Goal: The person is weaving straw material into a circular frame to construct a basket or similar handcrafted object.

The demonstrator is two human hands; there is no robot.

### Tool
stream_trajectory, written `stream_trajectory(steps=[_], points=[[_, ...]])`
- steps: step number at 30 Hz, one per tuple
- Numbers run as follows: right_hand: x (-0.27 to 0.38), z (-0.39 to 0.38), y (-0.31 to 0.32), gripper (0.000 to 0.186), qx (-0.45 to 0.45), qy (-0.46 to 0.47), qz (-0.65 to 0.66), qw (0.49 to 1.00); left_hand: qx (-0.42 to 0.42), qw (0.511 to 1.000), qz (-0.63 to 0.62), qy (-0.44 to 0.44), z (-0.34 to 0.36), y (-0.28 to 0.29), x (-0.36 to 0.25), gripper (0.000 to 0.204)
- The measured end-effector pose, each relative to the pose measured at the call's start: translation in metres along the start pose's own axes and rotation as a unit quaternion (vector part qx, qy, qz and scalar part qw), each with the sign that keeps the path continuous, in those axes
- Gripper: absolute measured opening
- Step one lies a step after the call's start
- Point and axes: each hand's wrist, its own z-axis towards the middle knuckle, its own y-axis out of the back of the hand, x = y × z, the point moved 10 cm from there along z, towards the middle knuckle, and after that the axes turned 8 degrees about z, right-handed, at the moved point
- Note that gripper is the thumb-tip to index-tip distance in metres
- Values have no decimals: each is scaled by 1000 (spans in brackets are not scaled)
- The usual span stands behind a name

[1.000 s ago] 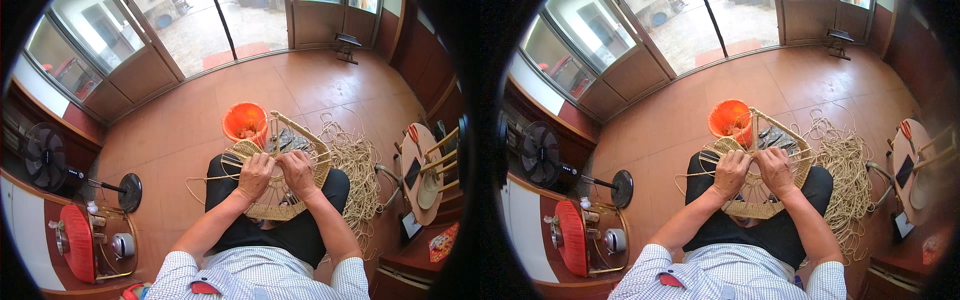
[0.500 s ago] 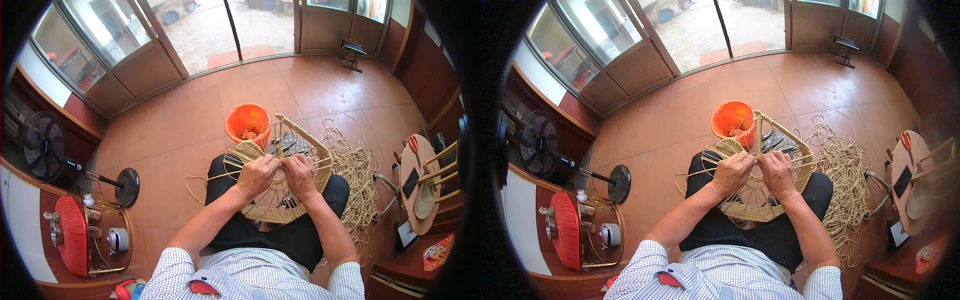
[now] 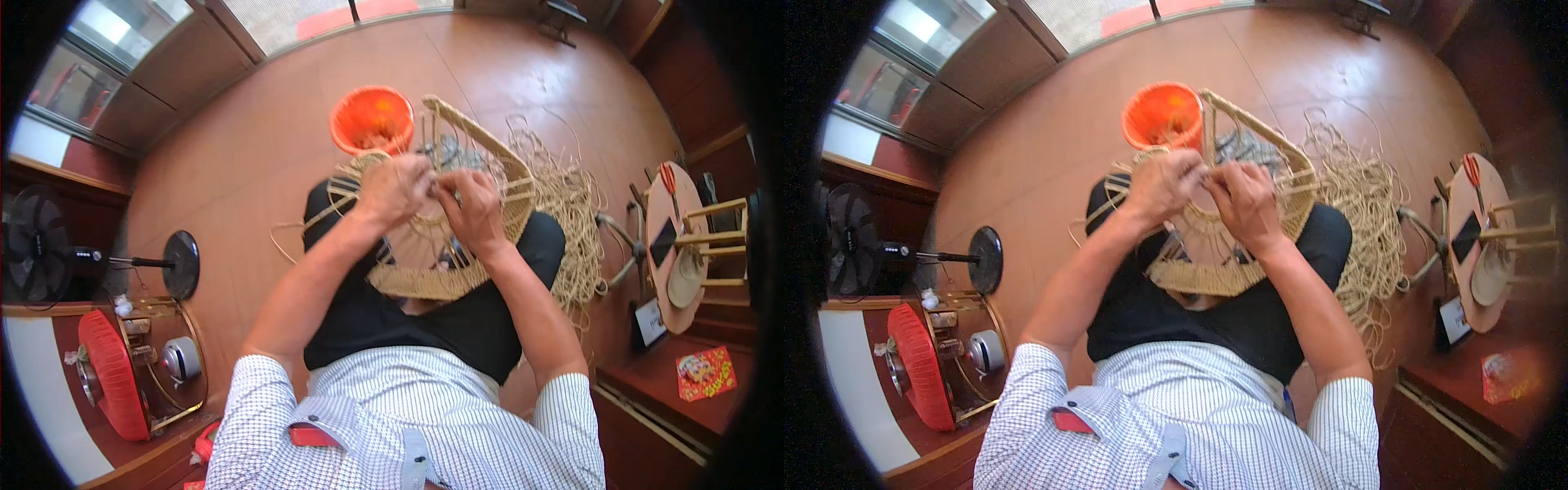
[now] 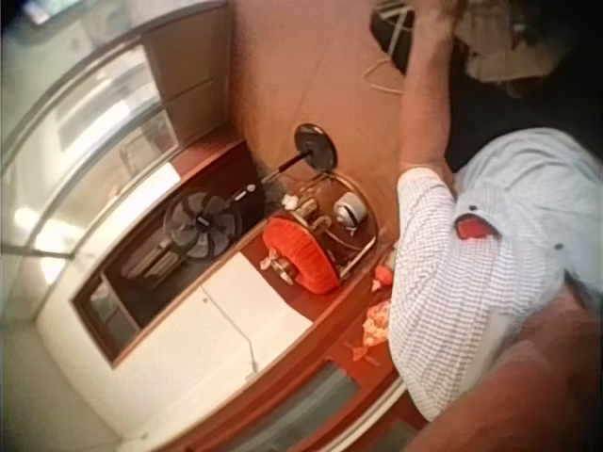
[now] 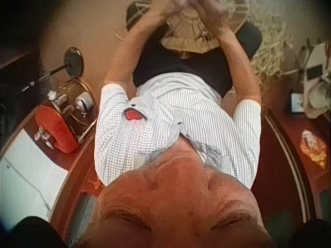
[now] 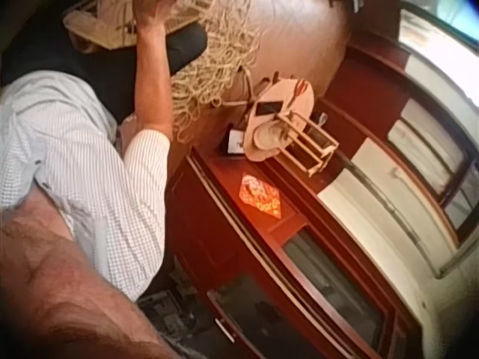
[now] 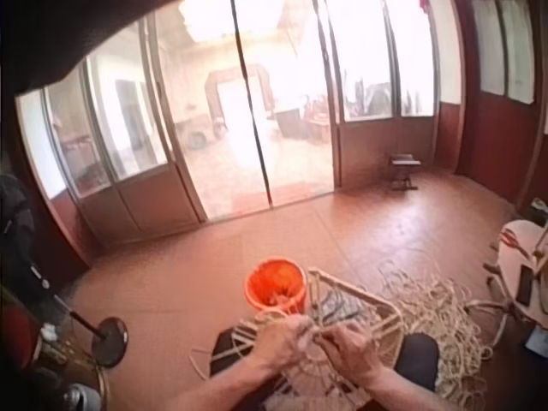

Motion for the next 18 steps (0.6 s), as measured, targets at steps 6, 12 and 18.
stream_trajectory(steps=[6,12,18], points=[[-1,-1,-1,9,-9,-5,5,1000,-40,999,36,7,10,12,7,24],[3,-7,-3,10,2,15,-4,1000,-37,999,-13,29,3,28,18,20],[9,-5,-3,14,20,32,-41,998,-246,965,60,-65,-49,66,-25,22]])
